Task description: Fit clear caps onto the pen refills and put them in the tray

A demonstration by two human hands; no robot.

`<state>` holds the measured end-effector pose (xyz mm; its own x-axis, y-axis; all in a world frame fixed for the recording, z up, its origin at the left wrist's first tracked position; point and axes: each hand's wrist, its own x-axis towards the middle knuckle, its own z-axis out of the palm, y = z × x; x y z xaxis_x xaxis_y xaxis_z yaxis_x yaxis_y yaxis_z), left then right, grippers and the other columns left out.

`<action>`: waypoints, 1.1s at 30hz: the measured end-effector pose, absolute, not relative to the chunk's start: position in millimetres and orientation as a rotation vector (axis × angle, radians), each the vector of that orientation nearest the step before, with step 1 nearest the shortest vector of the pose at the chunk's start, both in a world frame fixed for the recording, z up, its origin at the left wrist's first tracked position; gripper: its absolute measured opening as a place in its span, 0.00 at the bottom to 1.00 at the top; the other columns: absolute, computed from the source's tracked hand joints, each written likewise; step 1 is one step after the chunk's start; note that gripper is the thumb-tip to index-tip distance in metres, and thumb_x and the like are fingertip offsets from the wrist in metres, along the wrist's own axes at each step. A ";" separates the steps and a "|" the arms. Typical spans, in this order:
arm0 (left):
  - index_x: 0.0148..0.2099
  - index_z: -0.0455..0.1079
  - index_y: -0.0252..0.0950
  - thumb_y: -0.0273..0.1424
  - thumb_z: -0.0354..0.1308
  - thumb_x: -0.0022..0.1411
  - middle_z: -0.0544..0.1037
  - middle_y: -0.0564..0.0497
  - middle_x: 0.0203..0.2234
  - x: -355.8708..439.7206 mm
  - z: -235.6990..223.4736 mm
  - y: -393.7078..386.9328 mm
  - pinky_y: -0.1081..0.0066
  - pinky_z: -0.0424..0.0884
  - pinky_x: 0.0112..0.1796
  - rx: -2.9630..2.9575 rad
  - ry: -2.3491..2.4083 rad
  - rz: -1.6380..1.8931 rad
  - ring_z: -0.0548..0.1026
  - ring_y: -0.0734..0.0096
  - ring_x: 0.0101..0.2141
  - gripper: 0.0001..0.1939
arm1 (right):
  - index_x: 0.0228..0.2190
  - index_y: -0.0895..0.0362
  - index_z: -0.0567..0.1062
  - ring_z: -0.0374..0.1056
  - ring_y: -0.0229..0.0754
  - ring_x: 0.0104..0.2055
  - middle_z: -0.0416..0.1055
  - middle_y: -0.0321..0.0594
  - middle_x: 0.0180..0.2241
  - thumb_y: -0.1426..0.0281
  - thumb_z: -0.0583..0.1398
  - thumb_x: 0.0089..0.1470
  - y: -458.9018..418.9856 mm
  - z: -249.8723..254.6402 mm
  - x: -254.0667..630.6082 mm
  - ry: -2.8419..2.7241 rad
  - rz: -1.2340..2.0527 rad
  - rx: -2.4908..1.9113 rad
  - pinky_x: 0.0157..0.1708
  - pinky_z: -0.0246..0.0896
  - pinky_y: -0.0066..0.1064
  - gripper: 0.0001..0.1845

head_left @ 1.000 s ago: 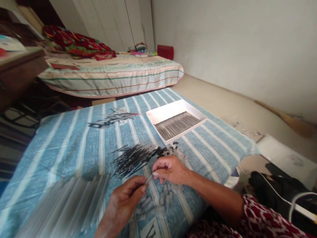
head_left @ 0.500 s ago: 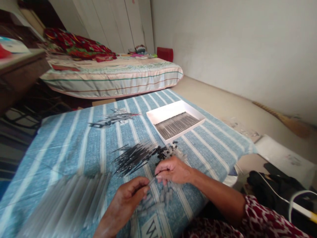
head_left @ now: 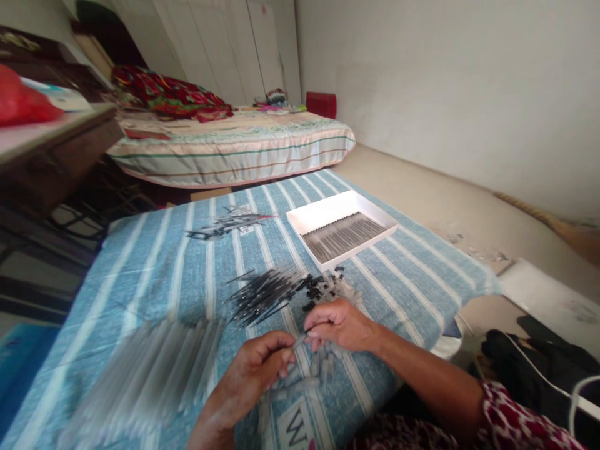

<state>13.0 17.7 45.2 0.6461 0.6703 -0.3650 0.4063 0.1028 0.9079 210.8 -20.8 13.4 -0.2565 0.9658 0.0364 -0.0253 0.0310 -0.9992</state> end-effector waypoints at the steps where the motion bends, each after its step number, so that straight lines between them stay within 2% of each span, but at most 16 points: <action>1: 0.33 0.71 0.34 0.37 0.55 0.55 0.68 0.55 0.18 12.6 44.3 17.2 0.77 0.58 0.21 1.503 0.934 0.257 0.63 0.76 0.21 0.11 | 0.28 0.58 0.71 0.67 0.33 0.21 0.70 0.32 0.19 0.66 0.58 0.50 -21.8 13.7 210.8 -1.410 1.362 -1.045 0.25 0.64 0.25 0.07; 8: 0.32 0.72 0.33 0.35 0.58 0.52 0.69 0.55 0.19 14.6 42.2 12.7 0.77 0.59 0.23 1.425 0.912 0.316 0.65 0.76 0.21 0.09 | 0.26 0.58 0.72 0.69 0.35 0.20 0.72 0.35 0.21 0.63 0.58 0.51 -26.5 9.9 212.0 -1.436 1.363 -1.110 0.20 0.62 0.24 0.11; 12: 0.30 0.71 0.33 0.33 0.59 0.51 0.68 0.56 0.18 17.2 42.0 11.1 0.77 0.58 0.23 1.404 0.911 0.332 0.64 0.77 0.21 0.08 | 0.23 0.59 0.71 0.66 0.33 0.17 0.71 0.35 0.19 0.61 0.57 0.52 -28.2 6.4 213.0 -1.474 1.369 -1.177 0.17 0.58 0.22 0.14; 16: 0.30 0.71 0.33 0.32 0.59 0.50 0.68 0.56 0.18 18.0 40.4 10.6 0.77 0.57 0.23 1.376 0.913 0.361 0.63 0.78 0.21 0.07 | 0.19 0.58 0.71 0.62 0.31 0.15 0.68 0.33 0.15 0.61 0.56 0.53 -27.0 6.9 214.2 -1.568 1.233 -1.232 0.16 0.55 0.21 0.18; 18: 0.30 0.70 0.33 0.32 0.59 0.50 0.68 0.56 0.18 17.6 40.0 10.4 0.77 0.57 0.23 1.371 0.924 0.375 0.63 0.78 0.21 0.07 | 0.21 0.58 0.72 0.60 0.31 0.16 0.67 0.32 0.15 0.61 0.56 0.53 -25.6 8.2 214.8 -1.580 1.192 -1.223 0.16 0.55 0.22 0.16; 20: 0.30 0.70 0.33 0.33 0.58 0.51 0.68 0.56 0.18 17.0 40.1 10.0 0.77 0.57 0.23 1.377 0.936 0.390 0.63 0.78 0.21 0.07 | 0.28 0.58 0.74 0.60 0.31 0.17 0.67 0.31 0.18 0.63 0.59 0.51 -24.2 9.6 214.9 -1.552 1.222 -1.194 0.17 0.56 0.22 0.10; 22: 0.30 0.70 0.32 0.32 0.58 0.51 0.68 0.56 0.18 16.3 40.4 9.5 0.77 0.57 0.23 1.387 0.937 0.401 0.63 0.78 0.21 0.07 | 0.33 0.57 0.73 0.61 0.32 0.17 0.68 0.31 0.20 0.65 0.60 0.50 -23.1 11.1 214.2 -1.543 1.269 -1.168 0.18 0.57 0.22 0.09; 24: 0.31 0.70 0.32 0.32 0.58 0.51 0.68 0.56 0.18 15.8 40.6 8.9 0.77 0.57 0.23 1.386 0.934 0.405 0.63 0.78 0.21 0.07 | 0.28 0.57 0.73 0.61 0.32 0.17 0.67 0.31 0.19 0.65 0.58 0.51 -22.2 12.8 213.0 -1.601 1.251 -1.184 0.18 0.56 0.23 0.08; 26: 0.31 0.70 0.32 0.31 0.58 0.51 0.68 0.56 0.19 15.6 40.8 8.5 0.76 0.58 0.23 1.374 0.932 0.408 0.64 0.78 0.21 0.06 | 0.19 0.58 0.70 0.60 0.32 0.16 0.65 0.31 0.15 0.64 0.56 0.53 -21.3 14.8 211.7 -1.692 1.147 -1.242 0.16 0.53 0.23 0.15; 28: 0.30 0.70 0.32 0.30 0.57 0.50 0.68 0.56 0.18 15.9 40.9 8.2 0.76 0.58 0.24 1.365 0.935 0.419 0.64 0.78 0.21 0.06 | 0.15 0.58 0.69 0.58 0.32 0.16 0.63 0.31 0.13 0.63 0.55 0.54 -20.5 16.7 210.8 -1.749 1.051 -1.289 0.17 0.51 0.23 0.20; 32: 0.30 0.70 0.32 0.30 0.57 0.50 0.68 0.56 0.18 16.4 40.8 7.9 0.76 0.57 0.23 1.374 0.937 0.438 0.63 0.78 0.21 0.06 | 0.29 0.58 0.74 0.58 0.32 0.17 0.65 0.30 0.16 0.64 0.59 0.49 -19.5 20.1 210.1 -1.702 1.096 -1.276 0.19 0.52 0.23 0.09; 33: 0.30 0.70 0.32 0.30 0.57 0.50 0.68 0.56 0.18 16.3 40.6 7.7 0.76 0.57 0.23 1.380 0.929 0.434 0.63 0.78 0.21 0.06 | 0.28 0.58 0.73 0.58 0.31 0.17 0.65 0.30 0.16 0.64 0.59 0.49 -19.3 20.9 210.2 -1.696 1.124 -1.278 0.18 0.52 0.23 0.09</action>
<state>16.3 7.7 40.6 0.5913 0.7478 -0.3019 0.2483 0.1873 0.9504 210.2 -19.3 20.9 -0.2475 0.9680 0.0423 0.3382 0.1272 -0.9325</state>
